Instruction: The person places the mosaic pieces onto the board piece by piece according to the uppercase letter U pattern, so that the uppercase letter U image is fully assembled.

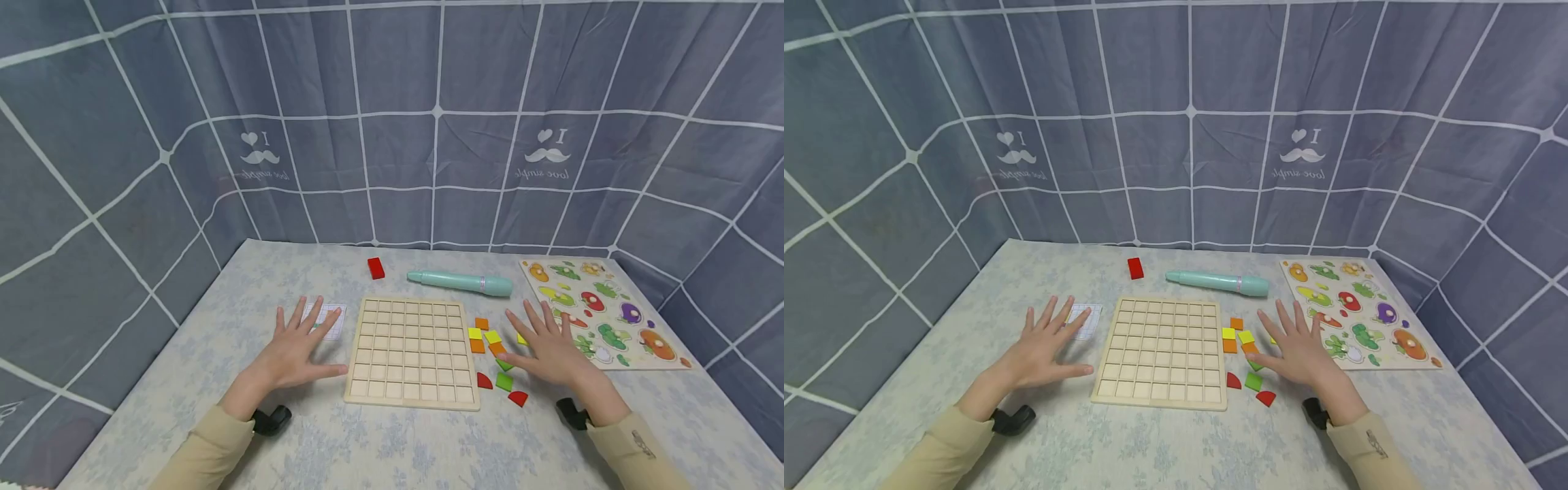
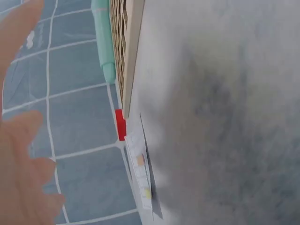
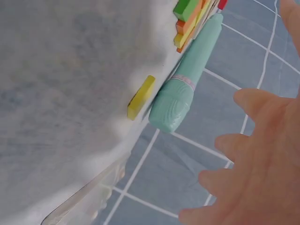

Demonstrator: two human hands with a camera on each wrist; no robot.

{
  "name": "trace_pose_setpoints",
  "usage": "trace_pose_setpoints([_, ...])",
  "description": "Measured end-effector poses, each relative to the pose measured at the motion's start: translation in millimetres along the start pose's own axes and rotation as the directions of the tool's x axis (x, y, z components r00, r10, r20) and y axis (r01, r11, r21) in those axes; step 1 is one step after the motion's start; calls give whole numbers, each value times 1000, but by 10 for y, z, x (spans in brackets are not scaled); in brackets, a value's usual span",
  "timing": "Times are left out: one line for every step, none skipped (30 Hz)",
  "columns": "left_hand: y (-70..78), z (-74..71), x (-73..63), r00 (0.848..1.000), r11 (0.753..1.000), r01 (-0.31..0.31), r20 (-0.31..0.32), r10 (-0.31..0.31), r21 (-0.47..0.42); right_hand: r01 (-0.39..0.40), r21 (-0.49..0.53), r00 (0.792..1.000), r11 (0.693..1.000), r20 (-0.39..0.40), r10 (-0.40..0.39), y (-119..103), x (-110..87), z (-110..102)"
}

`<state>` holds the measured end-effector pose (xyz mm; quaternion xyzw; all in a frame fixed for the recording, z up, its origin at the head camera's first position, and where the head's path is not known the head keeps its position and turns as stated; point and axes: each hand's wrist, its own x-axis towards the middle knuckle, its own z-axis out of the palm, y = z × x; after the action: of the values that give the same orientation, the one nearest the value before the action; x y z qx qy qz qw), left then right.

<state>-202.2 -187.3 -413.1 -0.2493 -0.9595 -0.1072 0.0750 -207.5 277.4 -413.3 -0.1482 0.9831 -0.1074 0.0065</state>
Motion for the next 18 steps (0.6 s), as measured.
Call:
trace_pose_setpoints([12,-6,-7,1000,1000,-22,-8,22,-10,3,11,1000,1000,3,-3,-1,11,-7])
trace_pose_setpoints([26,-11,-14,999,999,-47,-18,47,-17,6,28,1000,1000,6,-6,-5,22,-16])
trace_pose_setpoints([42,-16,-22,997,997,-72,-27,71,-29,10,43,1000,999,10,-11,-7,37,-24])
trace_pose_setpoints([61,-20,-33,995,995,-96,-32,95,-40,15,61,1000,998,14,-16,-12,56,-33])
trace_pose_setpoints([82,-24,-44,992,992,-119,-40,117,-49,19,82,1000,996,18,-21,-22,76,-44])
trace_pose_setpoints([102,-26,-56,989,988,-140,-48,137,-70,22,106,999,994,23,-24,-34,97,-57])
trace_pose_setpoints([123,-23,-69,987,985,-153,-51,149,-82,23,132,999,991,27,-27,-46,119,-69])
trace_pose_setpoints([144,-19,-83,986,981,-163,-52,158,-101,26,154,999,988,31,-31,-57,142,-79])
trace_pose_setpoints([166,-12,-98,985,977,-169,-53,163,-127,31,174,999,984,32,-37,-63,169,-86])
trace_pose_setpoints([192,-6,-113,985,973,-171,-52,165,-155,31,196,999,980,36,-39,-72,193,-95])
trace_pose_setpoints([217,4,-130,985,967,-171,-53,164,-190,32,213,998,977,41,-42,-75,215,-100])
trace_pose_setpoints([241,23,-147,986,959,-168,-52,161,-230,37,236,998,971,45,-49,-74,241,-101])
trace_pose_setpoints([264,40,-163,987,950,-159,-46,152,-267,38,256,997,966,51,-53,-74,265,-101])
trace_pose_setpoints([283,61,-178,989,940,-149,-39,144,-307,41,279,997,959,57,-59,-76,291,-101])
trace_pose_setpoints([303,80,-190,990,927,-142,-35,139,-348,40,301,996,953,64,-62,-80,319,-99])
trace_pose_setpoints([319,96,-198,991,913,-135,-30,134,-386,37,322,995,946,71,-63,-84,345,-97])
trace_pose_setpoints([330,115,-202,991,898,-129,-26,130,-420,38,345,995,938,75,-68,-90,373,-96])
trace_pose_setpoints([335,135,-201,992,884,-121,-20,126,-451,32,366,995,930,78,-65,-97,397,-97])
